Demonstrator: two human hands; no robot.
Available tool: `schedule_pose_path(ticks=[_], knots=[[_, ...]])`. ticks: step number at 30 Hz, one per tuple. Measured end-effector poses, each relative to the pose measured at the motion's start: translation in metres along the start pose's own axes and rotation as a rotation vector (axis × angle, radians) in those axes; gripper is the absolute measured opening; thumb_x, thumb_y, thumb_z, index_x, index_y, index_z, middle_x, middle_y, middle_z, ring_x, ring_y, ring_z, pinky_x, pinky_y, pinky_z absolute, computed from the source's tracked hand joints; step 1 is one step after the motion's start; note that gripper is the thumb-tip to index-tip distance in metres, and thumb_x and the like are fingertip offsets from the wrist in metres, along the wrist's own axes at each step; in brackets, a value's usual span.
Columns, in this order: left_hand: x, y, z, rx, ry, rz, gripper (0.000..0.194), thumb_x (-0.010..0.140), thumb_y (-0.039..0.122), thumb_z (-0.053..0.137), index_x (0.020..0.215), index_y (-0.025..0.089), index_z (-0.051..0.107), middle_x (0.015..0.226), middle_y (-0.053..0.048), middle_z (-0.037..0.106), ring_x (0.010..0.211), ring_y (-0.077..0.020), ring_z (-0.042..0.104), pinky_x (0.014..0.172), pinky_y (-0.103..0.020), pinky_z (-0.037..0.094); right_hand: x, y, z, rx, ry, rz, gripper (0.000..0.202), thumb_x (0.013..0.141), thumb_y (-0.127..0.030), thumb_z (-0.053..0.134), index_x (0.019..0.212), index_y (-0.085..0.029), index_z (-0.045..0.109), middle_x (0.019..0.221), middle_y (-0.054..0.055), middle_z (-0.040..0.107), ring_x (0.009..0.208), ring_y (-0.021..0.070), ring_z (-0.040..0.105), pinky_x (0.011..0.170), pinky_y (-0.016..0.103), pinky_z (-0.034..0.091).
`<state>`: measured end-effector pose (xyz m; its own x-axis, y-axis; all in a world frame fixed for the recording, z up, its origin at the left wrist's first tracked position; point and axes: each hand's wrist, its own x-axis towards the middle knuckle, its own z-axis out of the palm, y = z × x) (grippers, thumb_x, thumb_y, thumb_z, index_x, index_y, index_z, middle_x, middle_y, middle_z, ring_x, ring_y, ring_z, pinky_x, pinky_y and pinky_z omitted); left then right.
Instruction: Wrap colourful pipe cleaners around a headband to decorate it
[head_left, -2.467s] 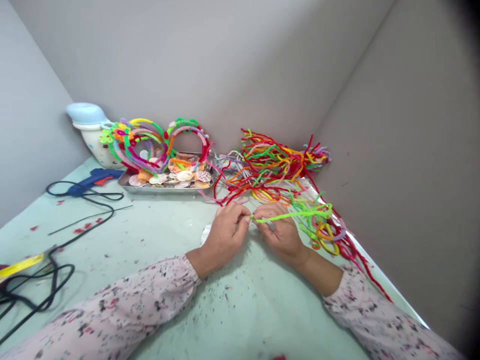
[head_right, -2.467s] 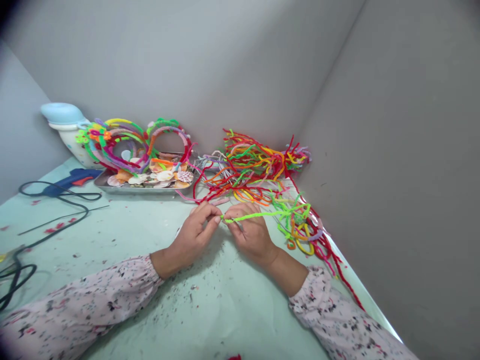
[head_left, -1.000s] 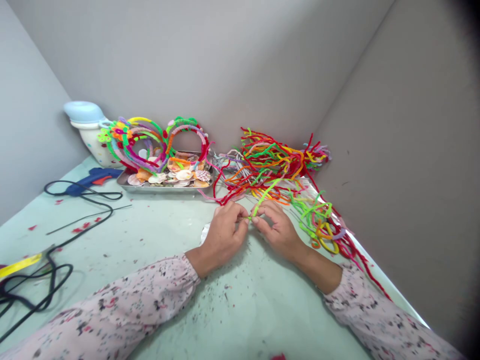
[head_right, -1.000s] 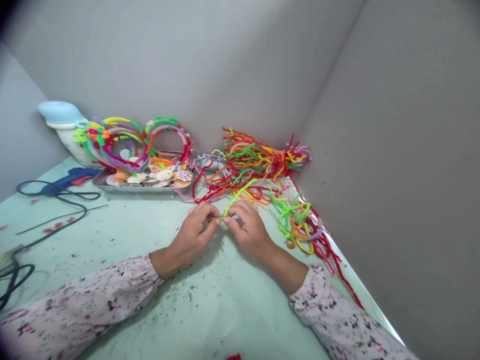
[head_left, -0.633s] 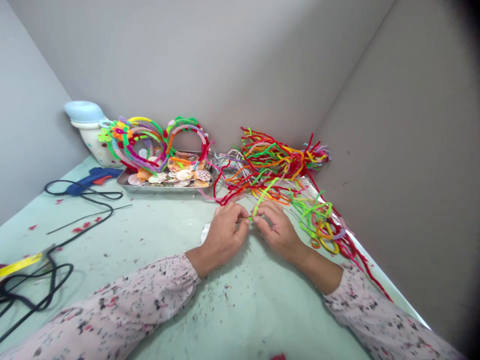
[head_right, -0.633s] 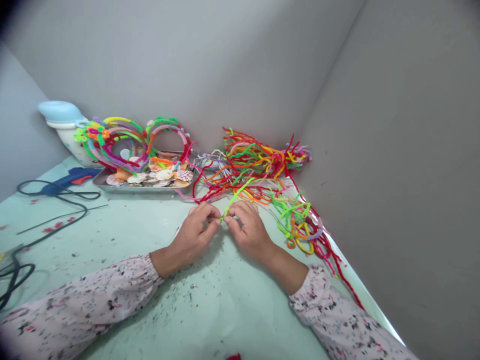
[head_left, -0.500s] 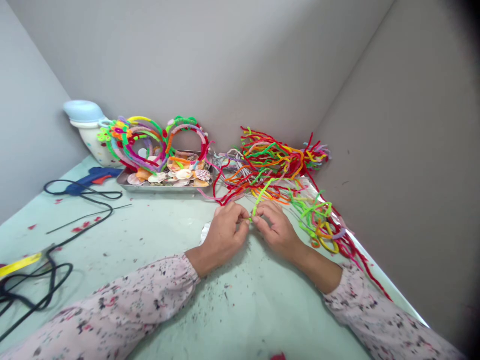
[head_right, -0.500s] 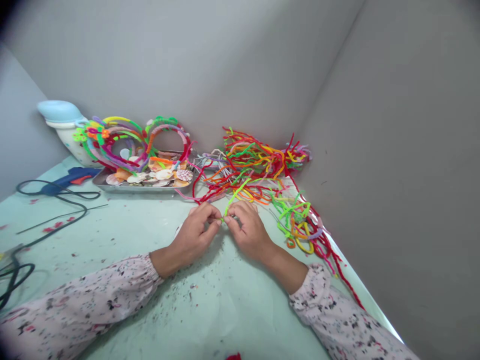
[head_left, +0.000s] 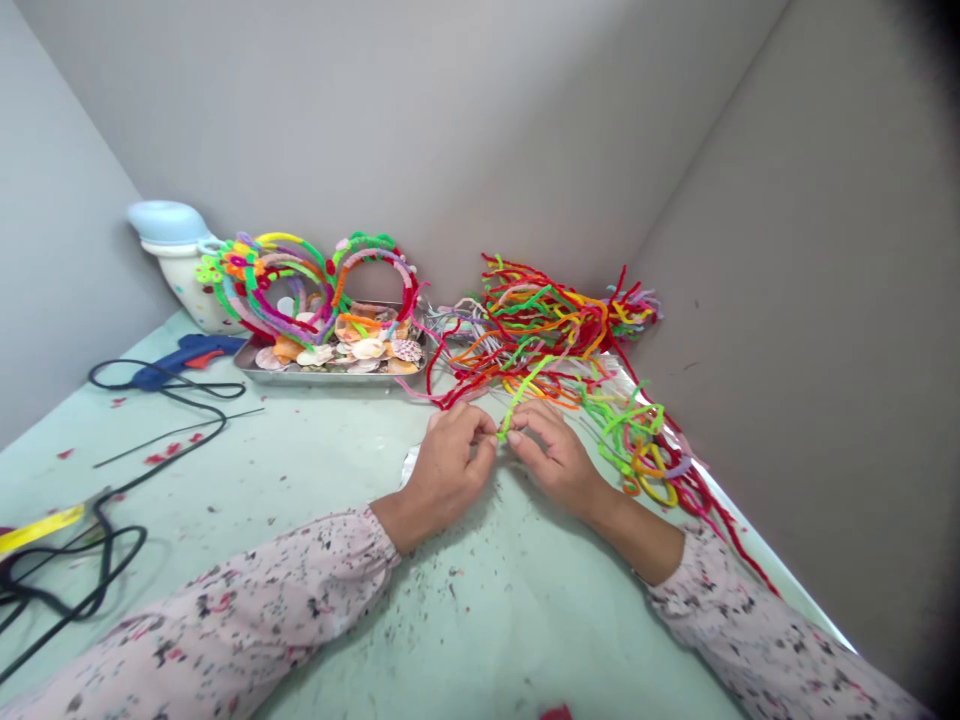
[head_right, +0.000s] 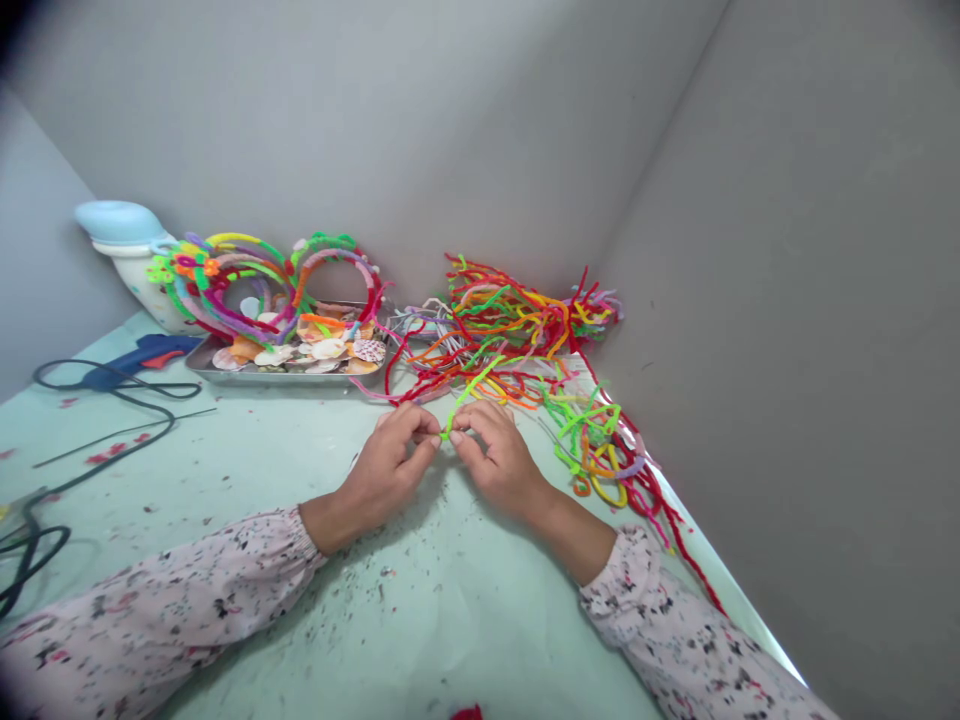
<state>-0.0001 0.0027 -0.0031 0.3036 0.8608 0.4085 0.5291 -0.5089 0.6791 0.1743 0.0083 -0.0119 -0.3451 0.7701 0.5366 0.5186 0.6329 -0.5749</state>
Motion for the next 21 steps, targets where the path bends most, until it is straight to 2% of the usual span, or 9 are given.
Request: schedule_pose_path(ticks=[21], knots=[[0.0003,-0.0002,-0.0003,-0.009,-0.004,0.0,0.007,0.082,0.018,0.046,0.081,0.019,0.053,0.082,-0.001,0.057,0.08,-0.0166,0.05,0.078,-0.032,0.036,-0.0012,0.0033,0.0003,0.022,0.0,-0.003,0.006,0.083,-0.018,0.054,0.088,-0.022,0.054,0.091,0.003,0.056,0.09,0.0205,0.052,0.085,0.037,0.038]])
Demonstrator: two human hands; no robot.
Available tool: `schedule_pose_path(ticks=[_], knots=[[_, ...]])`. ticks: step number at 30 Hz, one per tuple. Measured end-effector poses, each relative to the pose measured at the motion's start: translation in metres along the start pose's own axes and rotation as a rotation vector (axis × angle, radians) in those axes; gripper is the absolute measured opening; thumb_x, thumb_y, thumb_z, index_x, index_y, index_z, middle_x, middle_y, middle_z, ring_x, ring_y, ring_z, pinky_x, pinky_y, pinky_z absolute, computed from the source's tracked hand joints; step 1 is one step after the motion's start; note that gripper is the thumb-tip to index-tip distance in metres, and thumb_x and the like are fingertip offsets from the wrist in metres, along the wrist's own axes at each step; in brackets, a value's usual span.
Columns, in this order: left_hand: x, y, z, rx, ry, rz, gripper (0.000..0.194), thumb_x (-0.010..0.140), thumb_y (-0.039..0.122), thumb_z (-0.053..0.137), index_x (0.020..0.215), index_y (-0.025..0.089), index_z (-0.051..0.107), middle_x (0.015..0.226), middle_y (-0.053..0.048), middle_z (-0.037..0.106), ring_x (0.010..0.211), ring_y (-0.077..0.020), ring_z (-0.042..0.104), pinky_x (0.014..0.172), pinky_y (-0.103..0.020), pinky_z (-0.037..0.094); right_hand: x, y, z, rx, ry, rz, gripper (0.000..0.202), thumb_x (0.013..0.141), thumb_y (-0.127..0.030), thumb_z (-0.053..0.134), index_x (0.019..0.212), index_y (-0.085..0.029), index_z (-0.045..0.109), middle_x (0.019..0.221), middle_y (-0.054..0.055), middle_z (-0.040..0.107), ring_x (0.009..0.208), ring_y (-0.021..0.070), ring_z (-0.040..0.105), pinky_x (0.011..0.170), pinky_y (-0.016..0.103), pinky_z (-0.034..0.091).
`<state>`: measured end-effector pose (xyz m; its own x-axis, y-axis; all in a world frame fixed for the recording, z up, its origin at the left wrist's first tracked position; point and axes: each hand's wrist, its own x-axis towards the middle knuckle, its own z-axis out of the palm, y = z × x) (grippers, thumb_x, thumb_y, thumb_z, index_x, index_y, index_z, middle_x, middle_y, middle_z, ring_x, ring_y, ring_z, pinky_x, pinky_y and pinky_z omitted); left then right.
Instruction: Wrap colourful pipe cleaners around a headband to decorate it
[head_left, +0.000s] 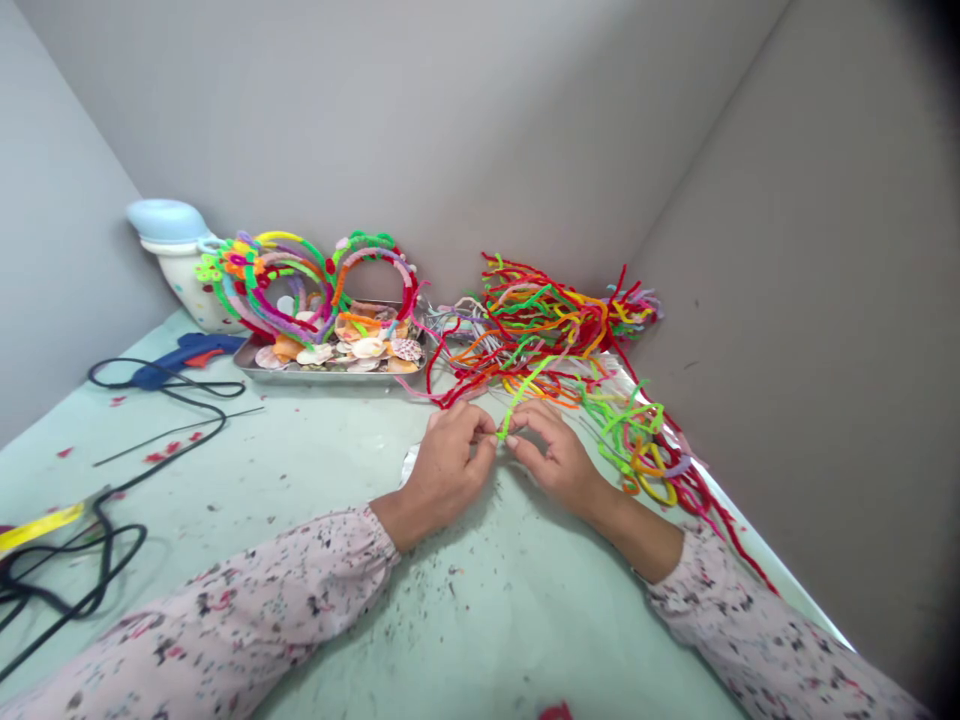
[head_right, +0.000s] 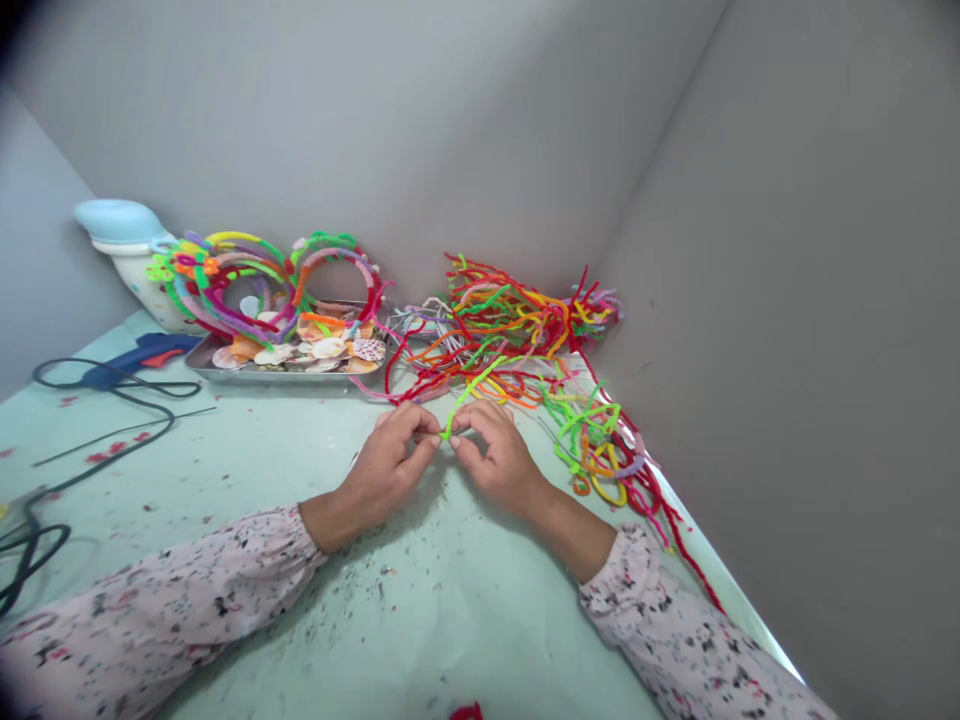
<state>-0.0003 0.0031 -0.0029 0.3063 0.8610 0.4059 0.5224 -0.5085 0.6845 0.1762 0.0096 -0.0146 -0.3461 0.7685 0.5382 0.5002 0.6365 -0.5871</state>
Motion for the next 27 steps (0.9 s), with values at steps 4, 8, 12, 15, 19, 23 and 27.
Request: schedule_pose_path(ticks=[4,8,12,15,19,23,27], knots=[[-0.0001,0.0002,-0.0001,0.006,-0.001,-0.003,0.006,0.082,0.018,0.046,0.081,0.019,0.052,0.081,-0.001,0.056,0.08,-0.0165,0.05,0.077,-0.032,0.036,0.0005,-0.0004,0.0004,0.004,-0.005,0.01,0.006,0.083,-0.018,0.054,0.087,-0.022,0.054,0.089,0.003,0.056,0.089,0.0204,0.051,0.084,0.037,0.038],[-0.0001,0.0,0.0002,0.013,-0.007,-0.001,0.007,0.082,0.018,0.046,0.082,0.019,0.052,0.081,-0.001,0.056,0.08,-0.0166,0.05,0.077,-0.032,0.036,0.0007,-0.0005,0.0,0.004,-0.009,0.021,0.005,0.083,-0.018,0.054,0.085,-0.022,0.055,0.087,0.003,0.055,0.088,0.0203,0.051,0.083,0.037,0.038],[-0.0005,0.0006,-0.0002,0.019,-0.008,0.006,0.006,0.083,0.018,0.046,0.082,0.019,0.052,0.082,-0.001,0.056,0.081,-0.017,0.05,0.078,-0.033,0.037,0.0008,-0.0006,-0.001,0.012,-0.018,0.023,0.004,0.083,-0.019,0.054,0.085,-0.022,0.055,0.087,0.003,0.055,0.088,0.0204,0.051,0.083,0.037,0.039],[-0.0006,0.0012,-0.0006,0.024,-0.009,0.004,0.006,0.083,0.018,0.046,0.082,0.019,0.052,0.082,-0.002,0.056,0.081,-0.0175,0.051,0.078,-0.033,0.038,0.0008,-0.0011,-0.0017,0.021,-0.022,0.028,0.003,0.084,-0.021,0.054,0.086,-0.022,0.055,0.088,0.003,0.056,0.088,0.0205,0.052,0.083,0.037,0.039],[-0.0003,0.0015,-0.0007,0.032,-0.008,-0.002,0.006,0.083,0.018,0.046,0.082,0.019,0.052,0.082,-0.002,0.056,0.081,-0.0171,0.05,0.078,-0.033,0.038,0.001,-0.0016,-0.0019,0.022,-0.025,0.029,0.003,0.084,-0.02,0.053,0.086,-0.022,0.056,0.087,0.003,0.056,0.088,0.0202,0.052,0.084,0.037,0.039],[-0.0003,0.0008,-0.0001,0.031,-0.007,0.003,0.006,0.083,0.017,0.046,0.082,0.018,0.052,0.082,-0.001,0.056,0.08,-0.0164,0.05,0.079,-0.033,0.037,0.0015,-0.001,-0.0016,0.028,-0.027,0.031,0.003,0.084,-0.02,0.054,0.086,-0.022,0.056,0.087,0.003,0.055,0.088,0.0199,0.052,0.083,0.036,0.039],[-0.001,0.0003,0.0003,0.03,-0.004,0.004,0.006,0.083,0.017,0.046,0.082,0.018,0.052,0.083,-0.001,0.056,0.081,-0.0165,0.05,0.079,-0.033,0.037,0.0019,-0.0005,-0.0018,0.04,-0.03,0.029,0.003,0.084,-0.019,0.054,0.086,-0.022,0.056,0.087,0.003,0.055,0.088,0.0196,0.052,0.083,0.036,0.039]])
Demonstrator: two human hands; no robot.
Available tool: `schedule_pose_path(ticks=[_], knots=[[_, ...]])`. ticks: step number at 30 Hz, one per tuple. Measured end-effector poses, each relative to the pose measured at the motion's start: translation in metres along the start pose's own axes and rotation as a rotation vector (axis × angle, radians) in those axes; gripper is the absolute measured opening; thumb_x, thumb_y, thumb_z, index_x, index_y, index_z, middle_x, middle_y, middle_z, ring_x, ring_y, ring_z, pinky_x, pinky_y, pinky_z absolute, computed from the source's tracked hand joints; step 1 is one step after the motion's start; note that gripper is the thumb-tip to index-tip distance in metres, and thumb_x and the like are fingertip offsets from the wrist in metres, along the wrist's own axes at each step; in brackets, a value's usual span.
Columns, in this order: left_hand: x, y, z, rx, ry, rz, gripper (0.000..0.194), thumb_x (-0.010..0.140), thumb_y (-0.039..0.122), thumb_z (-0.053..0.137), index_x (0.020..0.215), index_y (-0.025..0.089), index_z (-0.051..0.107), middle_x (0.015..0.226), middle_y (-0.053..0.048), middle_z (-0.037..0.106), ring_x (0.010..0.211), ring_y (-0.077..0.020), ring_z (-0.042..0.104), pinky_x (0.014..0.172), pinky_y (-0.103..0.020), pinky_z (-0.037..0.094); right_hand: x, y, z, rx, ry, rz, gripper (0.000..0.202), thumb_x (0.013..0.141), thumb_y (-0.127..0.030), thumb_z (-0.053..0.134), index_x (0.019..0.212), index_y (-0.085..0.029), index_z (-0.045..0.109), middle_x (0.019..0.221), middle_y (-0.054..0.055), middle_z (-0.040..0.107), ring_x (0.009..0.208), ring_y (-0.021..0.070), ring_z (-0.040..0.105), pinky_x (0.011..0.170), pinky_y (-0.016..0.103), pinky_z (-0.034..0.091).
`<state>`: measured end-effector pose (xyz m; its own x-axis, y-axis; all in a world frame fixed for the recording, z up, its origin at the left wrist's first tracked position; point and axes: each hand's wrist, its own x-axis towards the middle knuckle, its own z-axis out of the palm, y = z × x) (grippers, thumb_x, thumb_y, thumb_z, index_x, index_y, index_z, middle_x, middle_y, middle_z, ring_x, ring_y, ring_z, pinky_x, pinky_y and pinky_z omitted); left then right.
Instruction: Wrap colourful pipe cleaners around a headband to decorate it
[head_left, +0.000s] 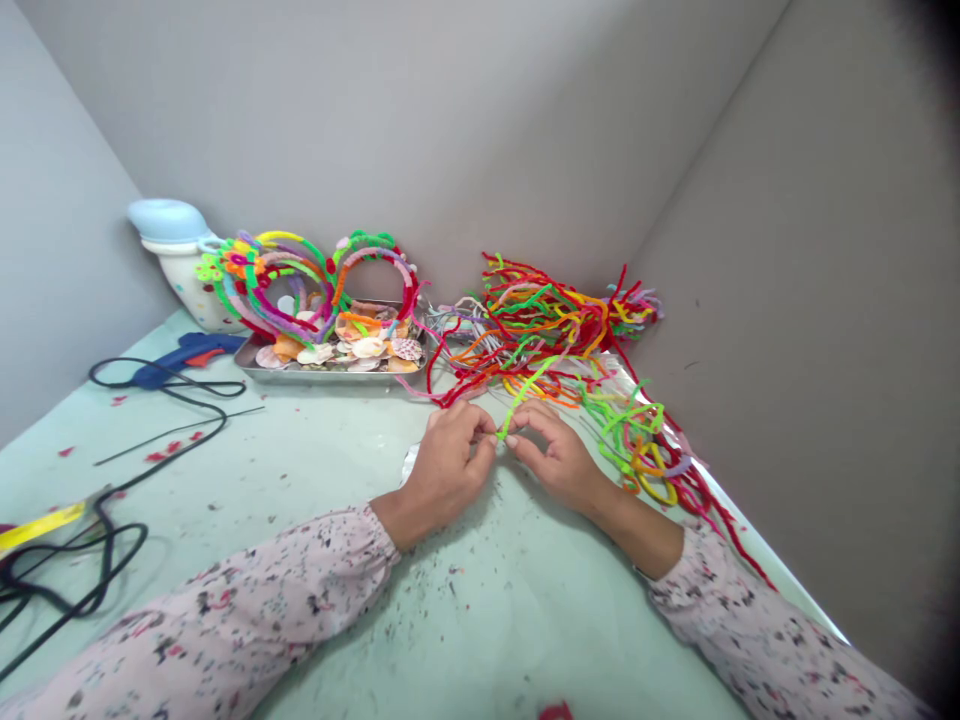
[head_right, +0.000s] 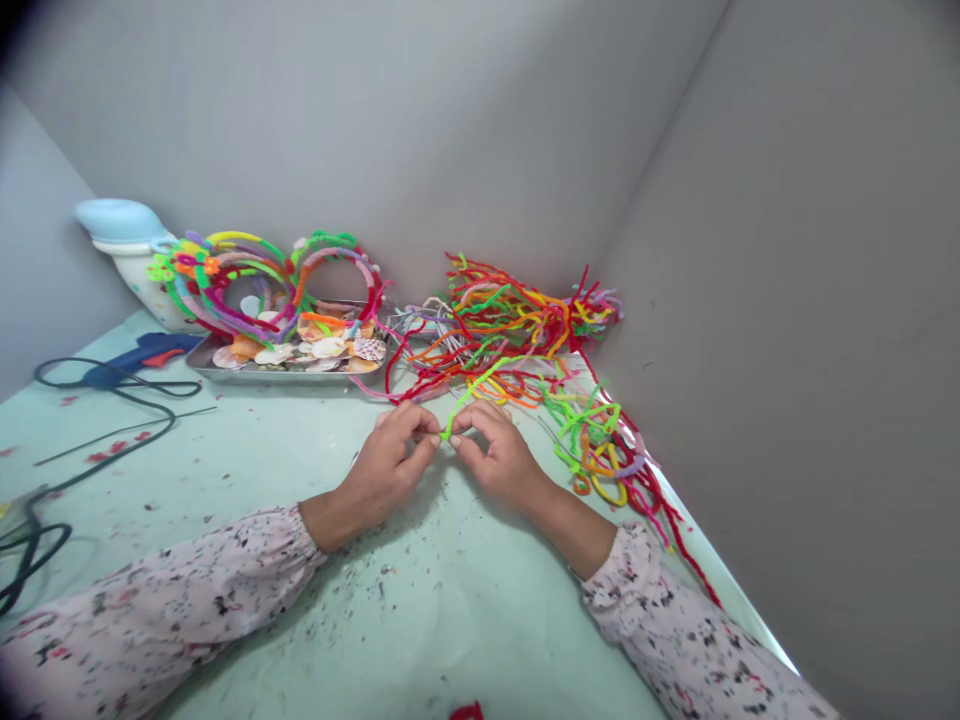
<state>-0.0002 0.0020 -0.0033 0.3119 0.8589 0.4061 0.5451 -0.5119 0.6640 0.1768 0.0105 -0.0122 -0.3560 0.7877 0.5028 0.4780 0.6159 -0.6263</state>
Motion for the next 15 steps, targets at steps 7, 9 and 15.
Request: schedule_pose_path(ticks=[7,9,15], knots=[[0.0003,0.0005,-0.0009,0.001,0.001,-0.005,0.007,0.083,0.018,0.046,0.082,0.019,0.053,0.082,-0.002,0.056,0.081,-0.017,0.05,0.079,-0.033,0.037,0.0008,-0.0005,-0.0003,0.033,0.003,0.022,0.001,0.084,-0.022,0.056,0.083,-0.022,0.056,0.085,0.003,0.054,0.086,0.0192,0.052,0.082,0.035,0.041],[0.0002,0.0008,-0.0012,0.001,0.0,-0.005,0.007,0.083,0.018,0.046,0.082,0.019,0.053,0.082,-0.001,0.056,0.081,-0.0168,0.05,0.079,-0.033,0.037,0.001,-0.0004,-0.0004,0.046,-0.004,0.023,0.001,0.084,-0.023,0.056,0.084,-0.022,0.056,0.085,0.003,0.054,0.086,0.0191,0.053,0.082,0.035,0.041],[-0.0007,0.0003,-0.0009,0.01,0.003,-0.008,0.007,0.082,0.018,0.046,0.083,0.019,0.052,0.083,-0.002,0.057,0.082,-0.0177,0.051,0.079,-0.033,0.038,0.0006,0.0006,-0.0002,0.057,-0.003,0.026,0.002,0.084,-0.022,0.055,0.084,-0.022,0.057,0.085,0.003,0.055,0.086,0.0193,0.053,0.081,0.034,0.042]])
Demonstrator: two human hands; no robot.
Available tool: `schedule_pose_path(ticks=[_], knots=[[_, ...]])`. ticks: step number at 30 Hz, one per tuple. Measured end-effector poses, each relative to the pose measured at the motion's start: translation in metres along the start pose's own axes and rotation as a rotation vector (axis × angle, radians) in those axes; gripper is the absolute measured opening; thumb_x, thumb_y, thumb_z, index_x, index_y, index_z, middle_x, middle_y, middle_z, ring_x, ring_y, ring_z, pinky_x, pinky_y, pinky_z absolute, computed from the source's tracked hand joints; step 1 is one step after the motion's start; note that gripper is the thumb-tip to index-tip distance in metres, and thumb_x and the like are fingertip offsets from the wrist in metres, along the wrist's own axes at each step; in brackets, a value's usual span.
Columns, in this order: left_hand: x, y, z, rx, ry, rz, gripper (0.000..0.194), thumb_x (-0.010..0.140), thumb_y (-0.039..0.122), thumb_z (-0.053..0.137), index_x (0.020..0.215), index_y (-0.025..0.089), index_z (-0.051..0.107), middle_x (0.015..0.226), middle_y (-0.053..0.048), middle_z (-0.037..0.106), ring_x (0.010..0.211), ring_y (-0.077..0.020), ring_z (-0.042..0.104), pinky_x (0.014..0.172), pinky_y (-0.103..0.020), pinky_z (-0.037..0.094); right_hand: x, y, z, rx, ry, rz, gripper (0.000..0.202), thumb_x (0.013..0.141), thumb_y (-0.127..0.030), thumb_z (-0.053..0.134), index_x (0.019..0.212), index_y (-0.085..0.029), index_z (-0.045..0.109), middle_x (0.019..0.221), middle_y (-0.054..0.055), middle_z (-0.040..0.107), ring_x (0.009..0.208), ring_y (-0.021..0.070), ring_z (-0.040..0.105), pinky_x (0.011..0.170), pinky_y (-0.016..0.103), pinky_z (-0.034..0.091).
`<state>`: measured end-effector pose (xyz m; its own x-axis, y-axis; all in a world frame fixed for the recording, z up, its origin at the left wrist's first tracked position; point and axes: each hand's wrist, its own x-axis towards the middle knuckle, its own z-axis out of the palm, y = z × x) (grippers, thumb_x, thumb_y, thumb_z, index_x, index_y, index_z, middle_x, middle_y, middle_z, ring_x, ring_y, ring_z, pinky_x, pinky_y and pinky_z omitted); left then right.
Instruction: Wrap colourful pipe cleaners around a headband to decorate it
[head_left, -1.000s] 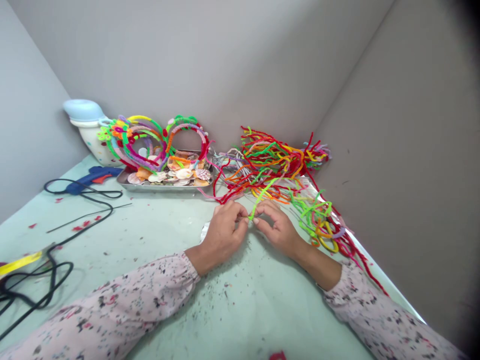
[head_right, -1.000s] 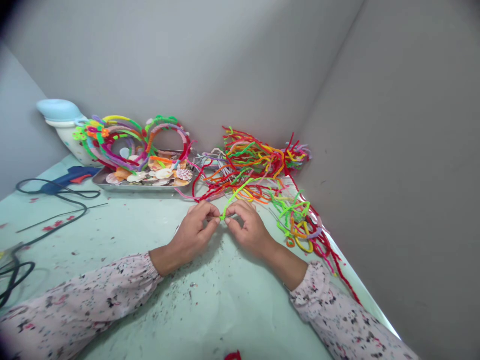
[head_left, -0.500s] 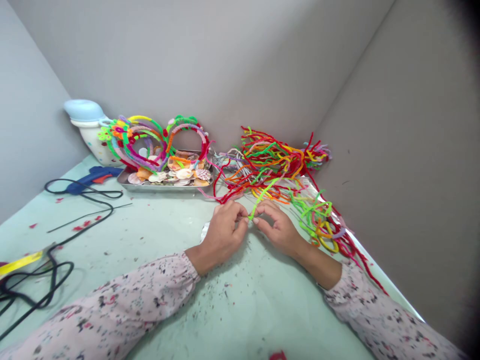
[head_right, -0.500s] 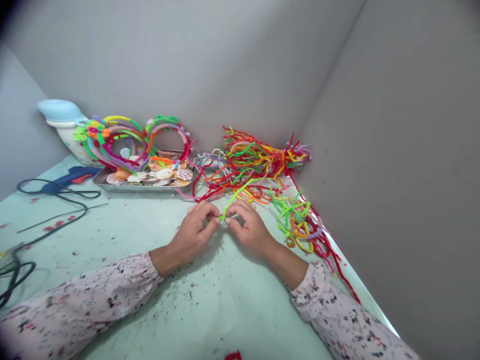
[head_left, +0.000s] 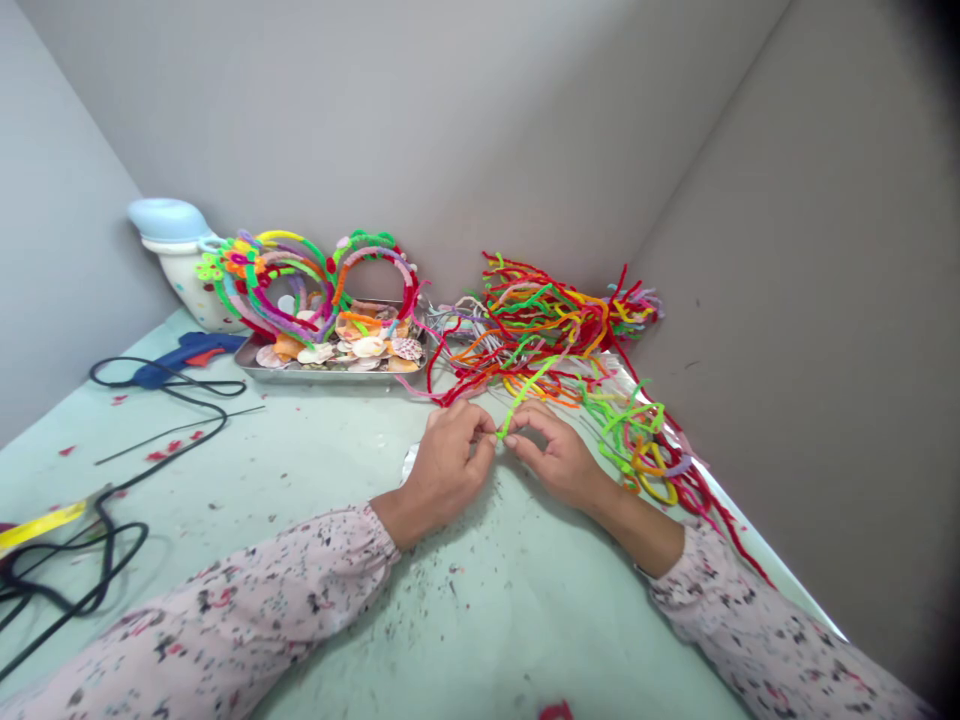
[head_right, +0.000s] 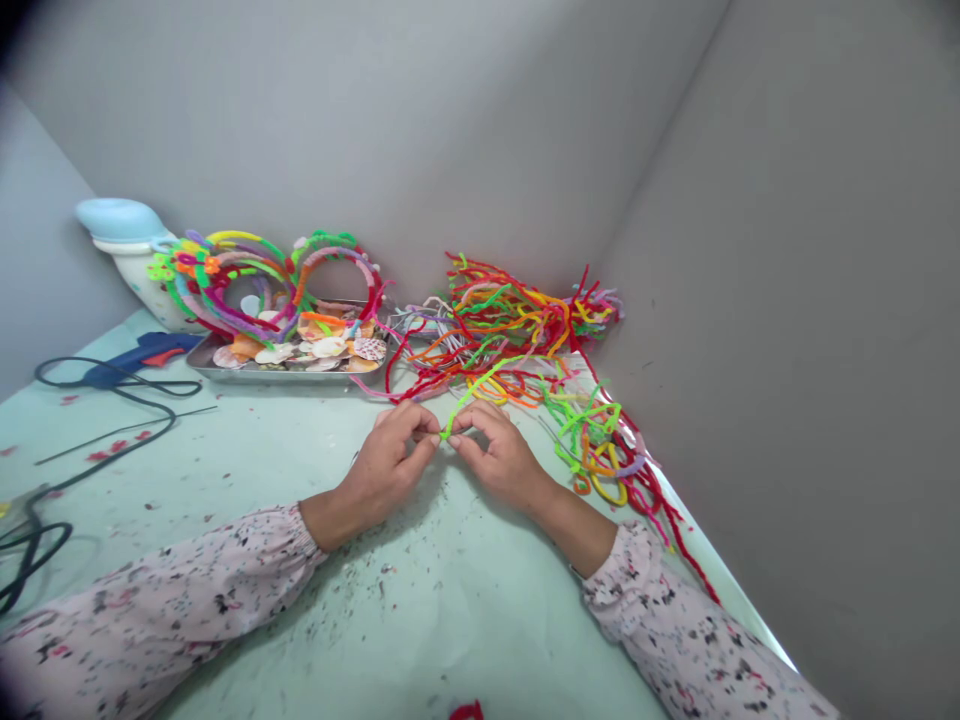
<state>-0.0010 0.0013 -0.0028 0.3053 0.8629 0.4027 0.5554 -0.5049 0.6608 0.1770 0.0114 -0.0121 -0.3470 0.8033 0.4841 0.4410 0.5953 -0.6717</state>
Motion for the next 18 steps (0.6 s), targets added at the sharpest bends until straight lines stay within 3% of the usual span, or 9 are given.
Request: schedule_pose_path(ticks=[18], knots=[[0.0007,-0.0031,0.0023,0.036,-0.014,0.028,0.007,0.081,0.016,0.046,0.082,0.019,0.052,0.083,-0.002,0.057,0.082,-0.0173,0.051,0.08,-0.034,0.037,-0.0007,0.0012,0.0009,-0.035,-0.017,0.032,0.002,0.083,-0.021,0.058,0.081,-0.022,0.057,0.082,0.002,0.057,0.083,0.0186,0.054,0.079,0.035,0.041]])
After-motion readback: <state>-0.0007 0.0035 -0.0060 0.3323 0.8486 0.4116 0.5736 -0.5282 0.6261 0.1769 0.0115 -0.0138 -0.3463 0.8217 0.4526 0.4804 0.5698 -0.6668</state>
